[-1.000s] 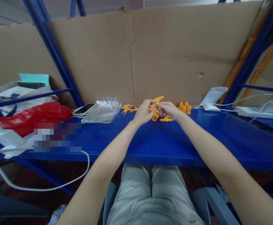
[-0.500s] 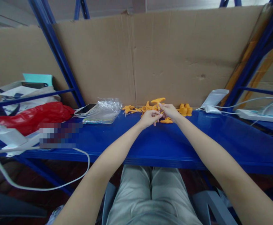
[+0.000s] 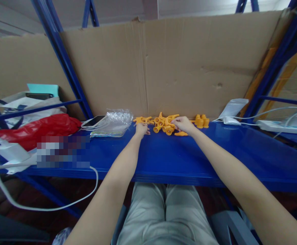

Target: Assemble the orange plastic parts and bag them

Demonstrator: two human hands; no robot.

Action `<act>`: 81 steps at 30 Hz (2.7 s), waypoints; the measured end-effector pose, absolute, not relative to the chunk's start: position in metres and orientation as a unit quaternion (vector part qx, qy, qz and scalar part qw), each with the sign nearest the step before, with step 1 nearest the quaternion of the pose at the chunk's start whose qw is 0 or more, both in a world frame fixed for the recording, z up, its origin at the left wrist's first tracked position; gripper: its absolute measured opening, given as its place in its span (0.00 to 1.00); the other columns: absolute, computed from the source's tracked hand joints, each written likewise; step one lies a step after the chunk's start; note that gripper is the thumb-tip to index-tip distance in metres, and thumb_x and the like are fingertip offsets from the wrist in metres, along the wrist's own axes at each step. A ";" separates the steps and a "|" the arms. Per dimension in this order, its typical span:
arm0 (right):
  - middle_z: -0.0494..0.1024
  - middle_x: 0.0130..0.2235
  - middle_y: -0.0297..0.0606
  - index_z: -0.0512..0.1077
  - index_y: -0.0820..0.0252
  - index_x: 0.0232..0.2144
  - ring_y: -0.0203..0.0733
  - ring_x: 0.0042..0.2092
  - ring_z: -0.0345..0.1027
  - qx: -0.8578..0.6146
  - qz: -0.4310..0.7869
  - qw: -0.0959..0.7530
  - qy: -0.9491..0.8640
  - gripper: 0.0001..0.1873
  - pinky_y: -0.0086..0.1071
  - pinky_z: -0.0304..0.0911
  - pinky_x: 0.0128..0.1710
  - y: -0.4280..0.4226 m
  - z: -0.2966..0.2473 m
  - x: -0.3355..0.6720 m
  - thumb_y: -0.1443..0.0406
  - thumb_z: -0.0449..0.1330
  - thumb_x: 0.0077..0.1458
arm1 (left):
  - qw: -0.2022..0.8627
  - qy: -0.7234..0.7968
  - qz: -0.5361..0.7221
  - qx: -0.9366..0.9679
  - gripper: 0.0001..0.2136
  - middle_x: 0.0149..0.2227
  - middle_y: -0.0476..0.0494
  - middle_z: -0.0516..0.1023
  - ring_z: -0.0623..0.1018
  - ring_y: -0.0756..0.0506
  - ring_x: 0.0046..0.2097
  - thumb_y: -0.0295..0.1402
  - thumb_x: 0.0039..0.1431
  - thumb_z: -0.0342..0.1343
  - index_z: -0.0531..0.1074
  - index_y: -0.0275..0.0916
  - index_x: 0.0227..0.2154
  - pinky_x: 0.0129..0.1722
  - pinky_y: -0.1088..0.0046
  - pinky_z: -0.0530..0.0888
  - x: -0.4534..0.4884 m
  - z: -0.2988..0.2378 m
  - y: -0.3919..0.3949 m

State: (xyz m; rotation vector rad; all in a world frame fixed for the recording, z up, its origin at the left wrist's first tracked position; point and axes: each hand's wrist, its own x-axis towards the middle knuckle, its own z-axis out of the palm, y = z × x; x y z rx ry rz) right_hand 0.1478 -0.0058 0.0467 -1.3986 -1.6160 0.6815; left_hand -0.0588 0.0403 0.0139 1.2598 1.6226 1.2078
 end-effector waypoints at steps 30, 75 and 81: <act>0.81 0.28 0.41 0.81 0.63 0.33 0.41 0.30 0.74 -0.580 0.037 0.301 -0.756 0.14 0.31 0.65 0.35 0.007 0.036 0.160 0.67 0.54 0.60 | 0.370 0.627 0.493 0.477 0.15 0.39 0.40 0.81 0.75 0.56 0.19 0.24 0.61 0.55 0.74 0.35 0.50 0.25 0.77 0.79 -0.065 0.015 0.045; 0.77 0.52 0.50 0.72 0.62 0.56 0.51 0.53 0.71 -0.461 -0.098 0.337 -0.815 0.22 0.42 0.63 0.55 0.005 0.046 0.179 0.62 0.55 0.62 | 0.000 0.473 0.376 0.797 0.28 0.56 0.36 0.75 0.79 0.43 0.48 0.31 0.64 0.54 0.59 0.44 0.67 0.53 0.64 0.73 -0.030 0.021 0.012; 0.76 0.52 0.50 0.72 0.62 0.56 0.51 0.55 0.70 -0.437 -0.065 0.335 -0.832 0.22 0.44 0.63 0.57 0.012 0.038 0.179 0.62 0.57 0.61 | 0.010 0.532 0.377 0.758 0.20 0.48 0.40 0.82 0.80 0.43 0.48 0.29 0.66 0.50 0.71 0.43 0.59 0.54 0.66 0.72 -0.028 0.028 0.006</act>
